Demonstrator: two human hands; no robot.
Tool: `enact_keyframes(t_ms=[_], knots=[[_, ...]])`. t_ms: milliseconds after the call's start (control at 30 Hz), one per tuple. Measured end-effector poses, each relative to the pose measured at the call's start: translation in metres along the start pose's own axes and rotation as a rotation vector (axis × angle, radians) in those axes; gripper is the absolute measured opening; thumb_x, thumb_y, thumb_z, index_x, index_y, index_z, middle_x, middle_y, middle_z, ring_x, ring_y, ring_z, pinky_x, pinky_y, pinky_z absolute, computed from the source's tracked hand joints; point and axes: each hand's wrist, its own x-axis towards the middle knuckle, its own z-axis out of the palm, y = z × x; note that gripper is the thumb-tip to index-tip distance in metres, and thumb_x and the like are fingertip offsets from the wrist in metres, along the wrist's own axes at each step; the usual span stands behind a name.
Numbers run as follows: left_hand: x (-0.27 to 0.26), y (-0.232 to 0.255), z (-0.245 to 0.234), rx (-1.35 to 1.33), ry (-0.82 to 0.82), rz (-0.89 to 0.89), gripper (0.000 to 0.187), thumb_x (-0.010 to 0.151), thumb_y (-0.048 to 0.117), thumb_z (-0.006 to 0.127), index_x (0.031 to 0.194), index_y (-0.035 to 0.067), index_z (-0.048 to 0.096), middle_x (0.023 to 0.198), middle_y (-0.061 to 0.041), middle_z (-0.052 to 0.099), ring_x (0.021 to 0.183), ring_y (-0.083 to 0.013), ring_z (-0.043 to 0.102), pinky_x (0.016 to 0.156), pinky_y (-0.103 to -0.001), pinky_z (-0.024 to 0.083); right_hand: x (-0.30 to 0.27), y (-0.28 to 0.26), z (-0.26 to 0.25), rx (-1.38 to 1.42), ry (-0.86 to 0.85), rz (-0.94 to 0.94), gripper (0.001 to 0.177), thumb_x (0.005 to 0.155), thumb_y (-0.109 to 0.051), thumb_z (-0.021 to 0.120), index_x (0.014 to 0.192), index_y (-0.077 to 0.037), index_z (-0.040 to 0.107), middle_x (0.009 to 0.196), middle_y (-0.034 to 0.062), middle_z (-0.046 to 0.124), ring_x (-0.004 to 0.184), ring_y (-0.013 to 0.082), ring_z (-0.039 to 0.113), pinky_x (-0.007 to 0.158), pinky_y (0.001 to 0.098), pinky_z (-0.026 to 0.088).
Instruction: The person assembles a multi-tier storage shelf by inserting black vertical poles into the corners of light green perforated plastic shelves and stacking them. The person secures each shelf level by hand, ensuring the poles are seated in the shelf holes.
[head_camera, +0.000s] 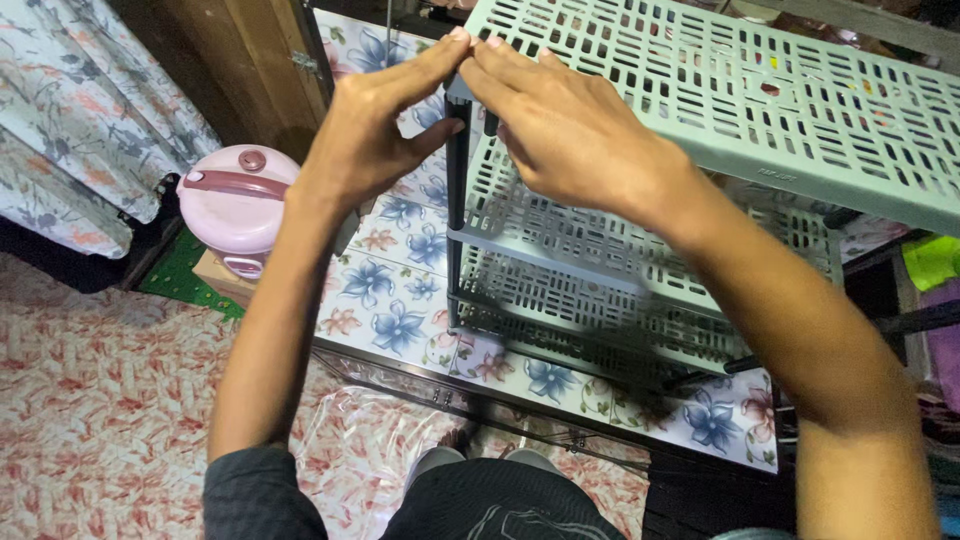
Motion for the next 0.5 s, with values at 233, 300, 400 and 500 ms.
enact_keyframes(t_ms=[233, 300, 400, 500], knots=[[-0.009, -0.002, 0.014, -0.045, 0.060, -0.004, 0.070, 0.095, -0.001, 0.083, 0.155, 0.003, 0.049, 0.158, -0.016, 0.052, 0.145, -0.0326, 0.056, 0.113, -0.035, 0.054, -0.007, 0.002, 0.019, 0.002, 0.130, -0.048, 0.062, 0.094, -0.003, 0.063, 0.152, 0.003, 0.044, 0.156, 0.0238, 0.047, 0.147, 0.0359, 0.043, 0.122, 0.0530, 0.032], [-0.009, -0.002, 0.013, -0.039, 0.054, -0.004, 0.070, 0.096, 0.000, 0.083, 0.156, 0.003, 0.047, 0.159, -0.017, 0.051, 0.146, -0.0321, 0.056, 0.115, -0.035, 0.057, -0.008, 0.002, 0.021, 0.009, 0.147, -0.045, 0.061, 0.095, -0.005, 0.064, 0.152, 0.004, 0.045, 0.155, 0.0235, 0.048, 0.147, 0.0358, 0.043, 0.121, 0.0534, 0.033], [-0.009, 0.000, 0.012, 0.078, 0.073, 0.070, 0.074, 0.096, 0.005, 0.086, 0.157, 0.001, 0.044, 0.160, -0.020, 0.049, 0.147, -0.0352, 0.053, 0.121, -0.042, 0.050, -0.007, 0.000, 0.024, -0.034, 0.173, -0.037, 0.061, 0.097, -0.008, 0.065, 0.151, 0.007, 0.044, 0.155, 0.0257, 0.047, 0.148, 0.0368, 0.043, 0.120, 0.0557, 0.034], [-0.005, 0.004, 0.017, 0.101, 0.100, 0.063, 0.077, 0.095, 0.005, 0.085, 0.159, -0.001, 0.041, 0.161, -0.023, 0.046, 0.147, -0.0378, 0.052, 0.120, -0.041, 0.051, -0.001, -0.006, 0.028, -0.084, 0.181, 0.007, 0.063, 0.096, -0.010, 0.067, 0.149, 0.012, 0.042, 0.153, 0.0298, 0.047, 0.145, 0.0423, 0.043, 0.115, 0.0581, 0.037]])
